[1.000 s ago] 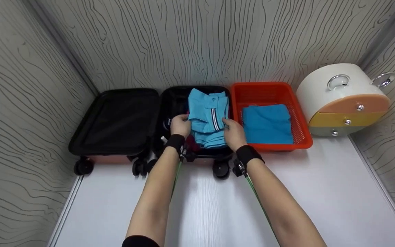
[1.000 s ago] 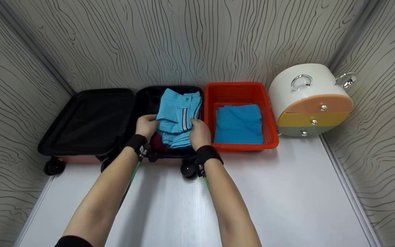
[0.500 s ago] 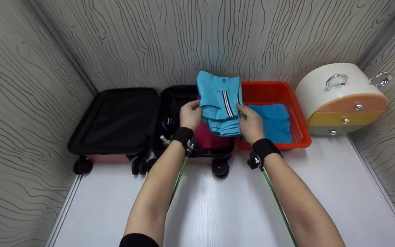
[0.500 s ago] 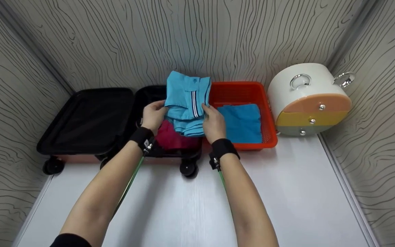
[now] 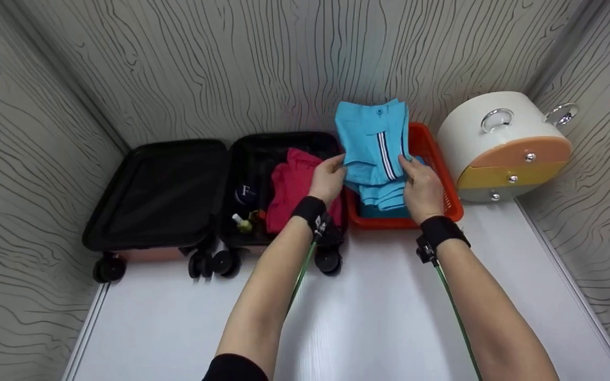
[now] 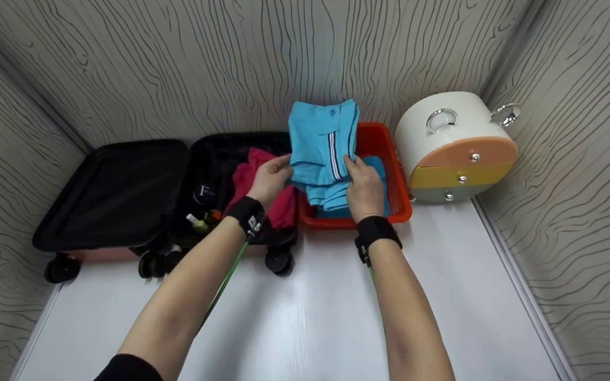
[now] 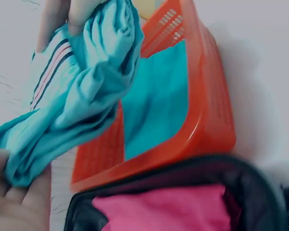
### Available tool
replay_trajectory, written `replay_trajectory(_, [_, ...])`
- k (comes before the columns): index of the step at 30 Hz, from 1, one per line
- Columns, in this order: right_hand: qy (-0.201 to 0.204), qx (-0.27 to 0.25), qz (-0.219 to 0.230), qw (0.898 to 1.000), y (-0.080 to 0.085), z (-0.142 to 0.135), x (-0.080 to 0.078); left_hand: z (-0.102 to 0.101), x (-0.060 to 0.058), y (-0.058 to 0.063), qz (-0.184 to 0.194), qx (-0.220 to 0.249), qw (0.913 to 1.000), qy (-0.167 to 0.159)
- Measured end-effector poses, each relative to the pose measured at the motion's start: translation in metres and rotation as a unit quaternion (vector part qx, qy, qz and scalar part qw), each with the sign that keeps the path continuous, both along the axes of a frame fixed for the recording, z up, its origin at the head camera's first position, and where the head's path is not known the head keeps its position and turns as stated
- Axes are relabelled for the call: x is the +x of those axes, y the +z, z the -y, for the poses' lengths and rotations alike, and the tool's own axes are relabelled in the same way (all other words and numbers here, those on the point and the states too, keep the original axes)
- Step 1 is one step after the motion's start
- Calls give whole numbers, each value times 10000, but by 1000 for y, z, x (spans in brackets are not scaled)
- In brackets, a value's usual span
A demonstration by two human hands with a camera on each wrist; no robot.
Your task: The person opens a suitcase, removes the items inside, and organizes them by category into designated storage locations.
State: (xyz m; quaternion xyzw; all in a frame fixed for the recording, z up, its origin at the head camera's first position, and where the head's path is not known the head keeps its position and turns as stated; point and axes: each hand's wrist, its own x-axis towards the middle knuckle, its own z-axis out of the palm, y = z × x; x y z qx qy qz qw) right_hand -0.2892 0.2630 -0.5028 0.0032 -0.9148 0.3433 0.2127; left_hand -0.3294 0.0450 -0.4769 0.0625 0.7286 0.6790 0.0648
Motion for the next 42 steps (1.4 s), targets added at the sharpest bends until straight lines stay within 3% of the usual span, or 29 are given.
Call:
replay_trajectory(4, [-164,224,122,9995,-9,-12,1,-15,6,-7,384,-20,9983,-428])
replay_trajectory(14, [-184,711,269,9969,-31,-11,3,-40,17,-20,1076,-93,9918,-689])
replay_trajectory(20, [46,902,822,9925,-39,-8,1,-38,22,-27,1669,155,9831,-729])
replay_trajectory(25, [22,956,1479,9844,-37,-17,-1,-33,19,-24,1682,340,9826,-706])
replay_trajectory(31, [-332,1285,2343,9631,-34,-31,4,-8,9,-18,1500,466,9831,-939])
replay_trajectory(33, [-406,1227,2470,9603,-34,-34,5,6,4,-17,1411,477,9844,-941])
replay_trajectory(37, [-506,844,2307,9680,-27,-34,2,42,-9,-15,1334,242,9888,-625])
replay_trajectory(42, [-442,213,1703,9842,-9,-19,-6,88,-18,-14,1423,-221,9896,-57])
